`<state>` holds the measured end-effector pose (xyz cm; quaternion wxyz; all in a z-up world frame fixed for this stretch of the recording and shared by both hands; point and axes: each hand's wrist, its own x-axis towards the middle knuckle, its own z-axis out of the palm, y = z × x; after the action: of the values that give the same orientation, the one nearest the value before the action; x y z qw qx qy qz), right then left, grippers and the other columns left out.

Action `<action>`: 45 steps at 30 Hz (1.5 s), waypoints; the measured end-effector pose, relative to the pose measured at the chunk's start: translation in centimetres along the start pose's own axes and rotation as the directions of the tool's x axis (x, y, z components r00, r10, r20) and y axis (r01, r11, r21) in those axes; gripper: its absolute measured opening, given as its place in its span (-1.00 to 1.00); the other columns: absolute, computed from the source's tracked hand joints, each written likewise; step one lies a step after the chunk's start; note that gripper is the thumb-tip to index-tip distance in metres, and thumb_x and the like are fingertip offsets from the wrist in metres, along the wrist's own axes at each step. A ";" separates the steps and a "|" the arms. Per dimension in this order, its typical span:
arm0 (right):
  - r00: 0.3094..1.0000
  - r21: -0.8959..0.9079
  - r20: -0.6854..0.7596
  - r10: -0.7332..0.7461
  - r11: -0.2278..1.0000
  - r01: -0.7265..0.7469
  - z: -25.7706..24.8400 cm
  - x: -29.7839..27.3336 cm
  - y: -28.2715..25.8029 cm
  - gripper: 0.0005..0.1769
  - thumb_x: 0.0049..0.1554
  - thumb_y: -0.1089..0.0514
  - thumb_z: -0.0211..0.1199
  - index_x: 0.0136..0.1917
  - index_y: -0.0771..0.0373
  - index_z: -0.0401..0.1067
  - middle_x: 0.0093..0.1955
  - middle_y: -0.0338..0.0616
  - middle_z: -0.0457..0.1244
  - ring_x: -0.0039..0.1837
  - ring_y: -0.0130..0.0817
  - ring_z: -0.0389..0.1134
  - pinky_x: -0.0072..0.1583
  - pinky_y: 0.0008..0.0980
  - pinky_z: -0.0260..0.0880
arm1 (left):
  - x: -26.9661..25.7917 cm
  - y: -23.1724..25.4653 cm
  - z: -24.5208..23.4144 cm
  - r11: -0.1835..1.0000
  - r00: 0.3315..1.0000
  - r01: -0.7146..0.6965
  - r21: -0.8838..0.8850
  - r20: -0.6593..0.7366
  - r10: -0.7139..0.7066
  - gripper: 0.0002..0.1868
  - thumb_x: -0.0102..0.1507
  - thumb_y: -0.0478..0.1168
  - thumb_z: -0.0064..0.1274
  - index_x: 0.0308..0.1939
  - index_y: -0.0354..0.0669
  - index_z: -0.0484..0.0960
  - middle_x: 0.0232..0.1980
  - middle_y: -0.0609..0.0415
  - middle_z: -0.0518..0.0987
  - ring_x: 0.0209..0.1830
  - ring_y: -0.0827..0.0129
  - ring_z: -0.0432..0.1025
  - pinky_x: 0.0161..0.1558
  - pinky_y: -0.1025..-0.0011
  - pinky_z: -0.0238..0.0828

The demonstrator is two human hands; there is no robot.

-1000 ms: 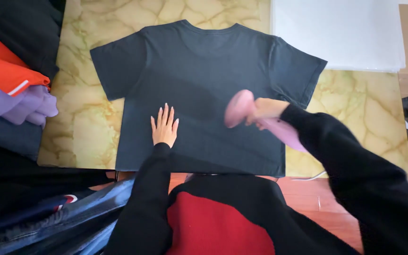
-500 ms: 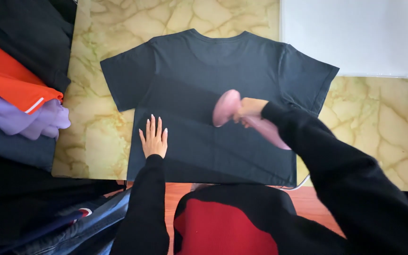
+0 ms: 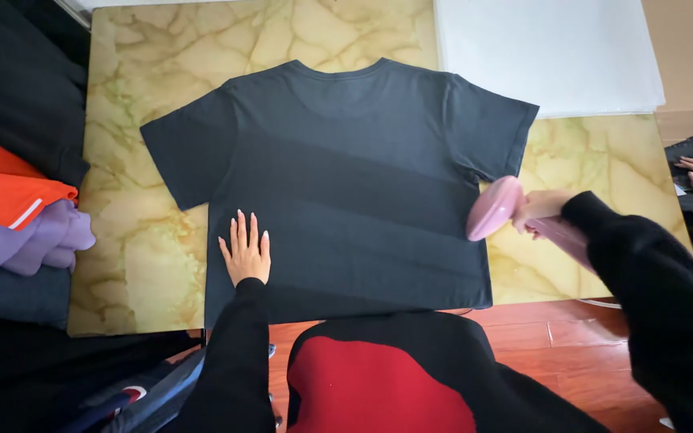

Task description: Steaming a black t-shirt with a handheld steamer and then folding it on a table.

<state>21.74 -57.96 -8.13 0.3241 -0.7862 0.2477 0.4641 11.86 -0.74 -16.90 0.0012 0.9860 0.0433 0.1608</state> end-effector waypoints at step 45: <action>-0.207 -0.427 -0.864 -0.459 0.886 -0.181 5.3 1.8 3.9 -0.04 -0.05 -0.31 0.16 0.39 0.26 -0.09 0.25 0.24 -0.09 0.15 0.16 0.12 0.11 -0.03 0.17 | -2.8 13.5 2.0 0.996 0.985 -0.066 -0.062 -0.163 0.055 -0.47 0.24 0.10 -0.38 0.20 -0.05 0.22 0.33 0.01 0.11 0.31 0.30 0.05 0.17 0.01 -0.02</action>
<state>16.81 -56.74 -12.70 -0.1074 -0.9201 0.2076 -0.3143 10.99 -14.39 -19.45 0.0258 0.9701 0.0077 0.2411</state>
